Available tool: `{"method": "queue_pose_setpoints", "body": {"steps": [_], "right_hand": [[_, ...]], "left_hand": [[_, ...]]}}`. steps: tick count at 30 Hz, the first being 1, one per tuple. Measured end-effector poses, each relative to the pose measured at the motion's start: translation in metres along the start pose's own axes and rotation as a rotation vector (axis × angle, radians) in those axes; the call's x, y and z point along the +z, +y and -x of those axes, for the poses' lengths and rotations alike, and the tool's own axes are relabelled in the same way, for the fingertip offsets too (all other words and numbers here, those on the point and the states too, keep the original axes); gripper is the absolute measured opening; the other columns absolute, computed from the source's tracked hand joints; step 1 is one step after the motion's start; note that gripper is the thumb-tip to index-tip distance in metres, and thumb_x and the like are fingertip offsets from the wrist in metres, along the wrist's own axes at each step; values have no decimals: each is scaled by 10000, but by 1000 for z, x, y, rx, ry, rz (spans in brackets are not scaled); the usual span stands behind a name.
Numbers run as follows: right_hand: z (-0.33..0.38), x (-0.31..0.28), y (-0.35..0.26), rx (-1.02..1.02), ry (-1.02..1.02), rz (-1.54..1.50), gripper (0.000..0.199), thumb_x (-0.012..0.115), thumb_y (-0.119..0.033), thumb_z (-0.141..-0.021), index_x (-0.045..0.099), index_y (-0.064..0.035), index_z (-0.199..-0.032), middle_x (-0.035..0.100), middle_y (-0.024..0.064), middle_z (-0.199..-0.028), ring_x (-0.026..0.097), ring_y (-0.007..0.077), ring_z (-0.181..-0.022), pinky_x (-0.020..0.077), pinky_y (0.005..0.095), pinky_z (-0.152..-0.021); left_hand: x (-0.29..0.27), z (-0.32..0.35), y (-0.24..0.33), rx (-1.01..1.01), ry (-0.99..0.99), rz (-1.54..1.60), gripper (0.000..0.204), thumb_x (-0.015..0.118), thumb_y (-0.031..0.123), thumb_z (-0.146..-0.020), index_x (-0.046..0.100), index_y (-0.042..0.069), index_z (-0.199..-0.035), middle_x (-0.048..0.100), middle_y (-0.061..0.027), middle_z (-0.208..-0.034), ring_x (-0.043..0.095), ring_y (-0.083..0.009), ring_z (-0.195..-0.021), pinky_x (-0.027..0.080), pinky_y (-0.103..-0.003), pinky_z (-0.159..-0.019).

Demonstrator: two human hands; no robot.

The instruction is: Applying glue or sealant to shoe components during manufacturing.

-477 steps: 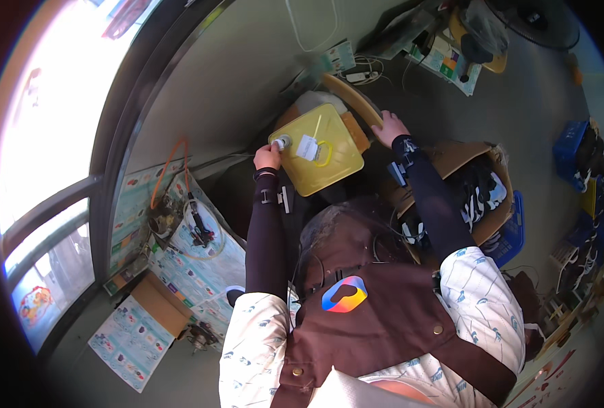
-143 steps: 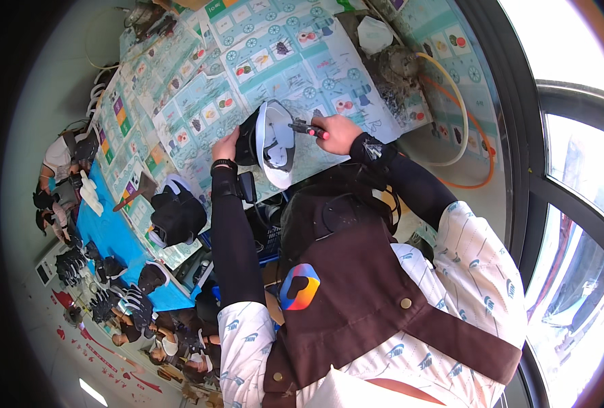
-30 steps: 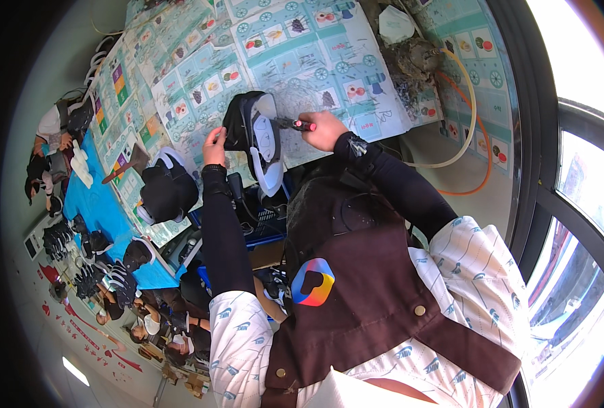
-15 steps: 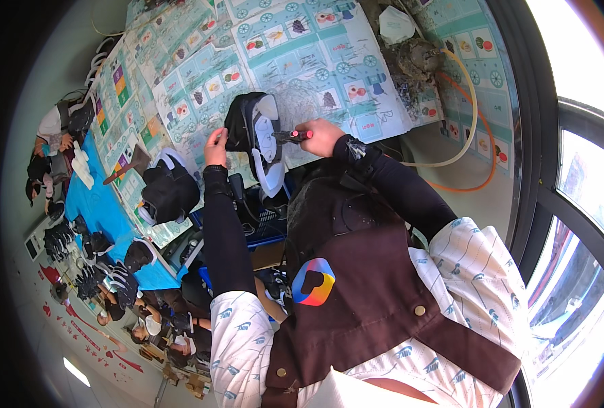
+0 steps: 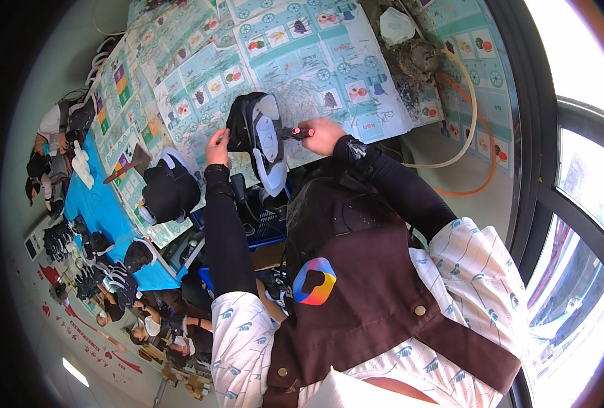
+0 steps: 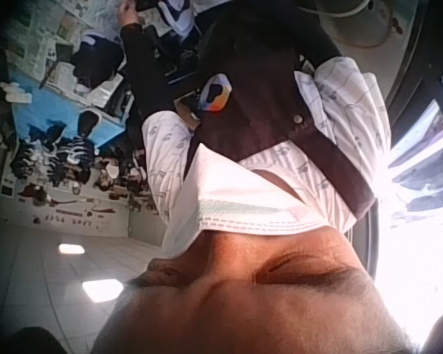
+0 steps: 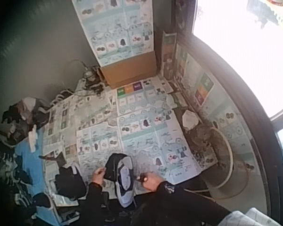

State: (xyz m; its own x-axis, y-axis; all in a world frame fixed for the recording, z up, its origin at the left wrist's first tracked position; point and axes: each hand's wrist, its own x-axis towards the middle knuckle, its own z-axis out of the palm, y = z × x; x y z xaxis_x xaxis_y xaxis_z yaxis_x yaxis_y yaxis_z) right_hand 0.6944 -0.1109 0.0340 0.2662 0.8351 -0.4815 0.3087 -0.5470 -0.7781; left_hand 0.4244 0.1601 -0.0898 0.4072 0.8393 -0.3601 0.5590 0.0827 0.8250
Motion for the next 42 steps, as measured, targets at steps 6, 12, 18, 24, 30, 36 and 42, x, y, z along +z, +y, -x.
{"method": "queue_pose_setpoints", "body": {"steps": [6,12,18,24,30,36,42], "right_hand": [[-3,12,12,-84,-26,-17,347,558,-191,-778,725,-78,-1060,697,251,-959,647,465,-939,519,529,-858],[-5,9,7,6,147,-55,340,539,-196,-778,728,-80,-1037,695,257,-940,645,471,-933,515,541,-858],[-6,5,-3,-27,60,24,323,535,-202,-790,730,-72,-1013,698,255,-945,645,475,-941,515,539,-871],[-13,14,7,-13,8,-13,302,538,-203,-795,724,-43,-971,694,264,-983,642,470,-972,513,535,-880],[-19,14,9,-14,147,-28,305,532,-208,-790,722,-43,-963,692,273,-918,651,473,-925,518,539,-856],[-23,12,7,-75,74,43,295,538,-222,-790,725,-40,-928,691,270,-898,653,471,-912,521,540,-841],[-17,11,-2,-23,-117,80,300,546,-235,-806,730,-38,-936,697,263,-939,655,464,-937,516,538,-850]], "left_hand": [[2,3,9,22,-8,-126,287,750,301,-928,763,65,-1090,686,-17,-834,556,-95,-748,448,-274,-688],[8,9,23,11,13,-186,315,742,325,-933,757,60,-1104,692,-24,-845,565,-107,-745,456,-282,-690],[2,12,16,57,14,-86,326,749,317,-928,745,46,-1109,674,-26,-835,554,-104,-726,451,-284,-674],[0,13,21,42,-29,-126,332,767,325,-912,745,51,-1097,667,-17,-793,554,-93,-712,445,-277,-662],[5,13,31,-24,-12,-185,294,758,291,-926,746,55,-1102,632,16,-781,530,-73,-705,430,-242,-657],[-2,9,26,-1,-33,-215,291,755,289,-928,746,52,-1097,658,1,-800,551,-75,-722,442,-246,-674],[-9,11,20,4,-24,-237,289,754,280,-928,743,50,-1102,667,-1,-812,561,-72,-748,452,-249,-691]]}}
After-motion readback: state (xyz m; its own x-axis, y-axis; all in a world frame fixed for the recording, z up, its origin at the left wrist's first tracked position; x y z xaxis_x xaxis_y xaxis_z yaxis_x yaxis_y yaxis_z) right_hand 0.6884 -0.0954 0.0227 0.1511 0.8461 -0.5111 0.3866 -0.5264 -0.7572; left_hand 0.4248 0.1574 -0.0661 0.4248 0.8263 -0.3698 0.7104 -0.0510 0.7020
